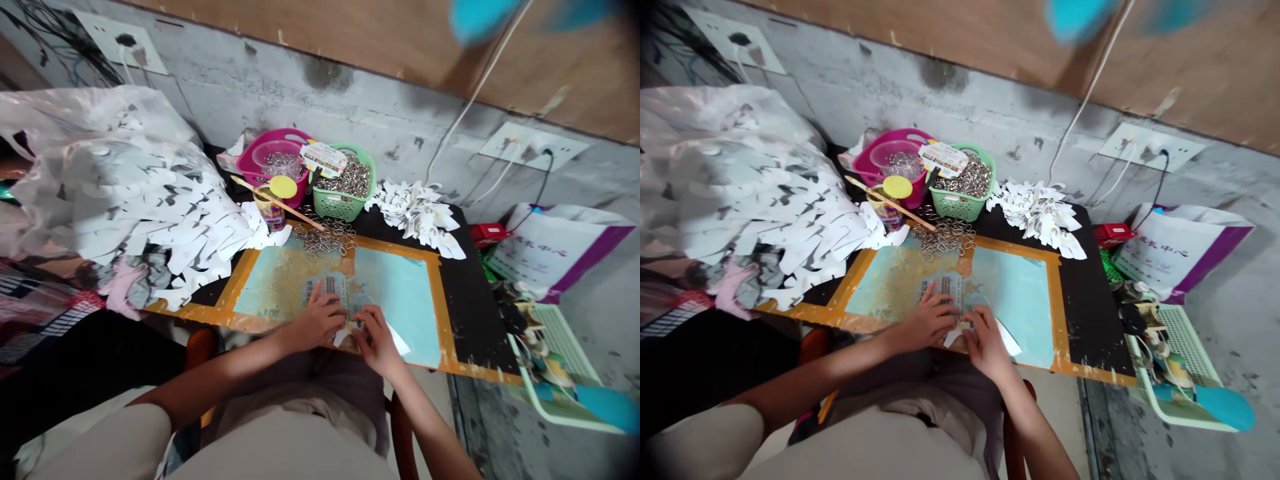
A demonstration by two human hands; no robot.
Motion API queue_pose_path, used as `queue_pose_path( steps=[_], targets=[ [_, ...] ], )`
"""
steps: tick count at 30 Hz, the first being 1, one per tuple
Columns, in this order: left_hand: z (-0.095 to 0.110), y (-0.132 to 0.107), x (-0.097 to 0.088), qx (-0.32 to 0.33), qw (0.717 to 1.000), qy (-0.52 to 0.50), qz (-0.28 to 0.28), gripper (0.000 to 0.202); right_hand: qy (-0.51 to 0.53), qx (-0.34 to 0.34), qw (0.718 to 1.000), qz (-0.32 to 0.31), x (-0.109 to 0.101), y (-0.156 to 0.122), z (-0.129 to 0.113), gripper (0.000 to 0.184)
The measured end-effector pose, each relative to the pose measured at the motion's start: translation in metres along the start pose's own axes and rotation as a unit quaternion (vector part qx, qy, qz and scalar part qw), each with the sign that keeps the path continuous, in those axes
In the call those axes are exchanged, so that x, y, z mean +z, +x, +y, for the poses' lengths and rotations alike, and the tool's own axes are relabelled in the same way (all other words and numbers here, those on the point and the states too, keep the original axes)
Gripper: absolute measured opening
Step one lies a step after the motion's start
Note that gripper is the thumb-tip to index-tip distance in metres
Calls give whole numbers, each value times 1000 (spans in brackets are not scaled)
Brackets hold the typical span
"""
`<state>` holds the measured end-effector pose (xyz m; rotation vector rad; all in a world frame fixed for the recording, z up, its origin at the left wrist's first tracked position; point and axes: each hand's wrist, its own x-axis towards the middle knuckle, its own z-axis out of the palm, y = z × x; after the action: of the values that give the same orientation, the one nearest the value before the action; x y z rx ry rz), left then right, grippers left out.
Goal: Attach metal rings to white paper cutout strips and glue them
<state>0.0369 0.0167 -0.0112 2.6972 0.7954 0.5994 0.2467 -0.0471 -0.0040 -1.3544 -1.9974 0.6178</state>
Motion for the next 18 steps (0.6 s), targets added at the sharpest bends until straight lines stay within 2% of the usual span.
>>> queue_pose_path(
  steps=[4,7,9,14,18],
  targets=[
    [3,-3,0,16,999,29,23,17,-72,-53,995,-54,-3,9,3,29],
    [2,-4,0,30,999,-4,22,19,-122,-78,985,-92,-3,12,5,24],
    [0,-4,1,17,999,-30,25,21,-152,-91,979,-104,-3,9,8,22],
    [-3,-4,2,-2,999,-35,22,20,-178,-105,977,-59,0,-3,13,27],
    [0,-5,0,17,1000,-9,15,16,-138,-69,987,-36,5,-7,12,29]
  ],
)
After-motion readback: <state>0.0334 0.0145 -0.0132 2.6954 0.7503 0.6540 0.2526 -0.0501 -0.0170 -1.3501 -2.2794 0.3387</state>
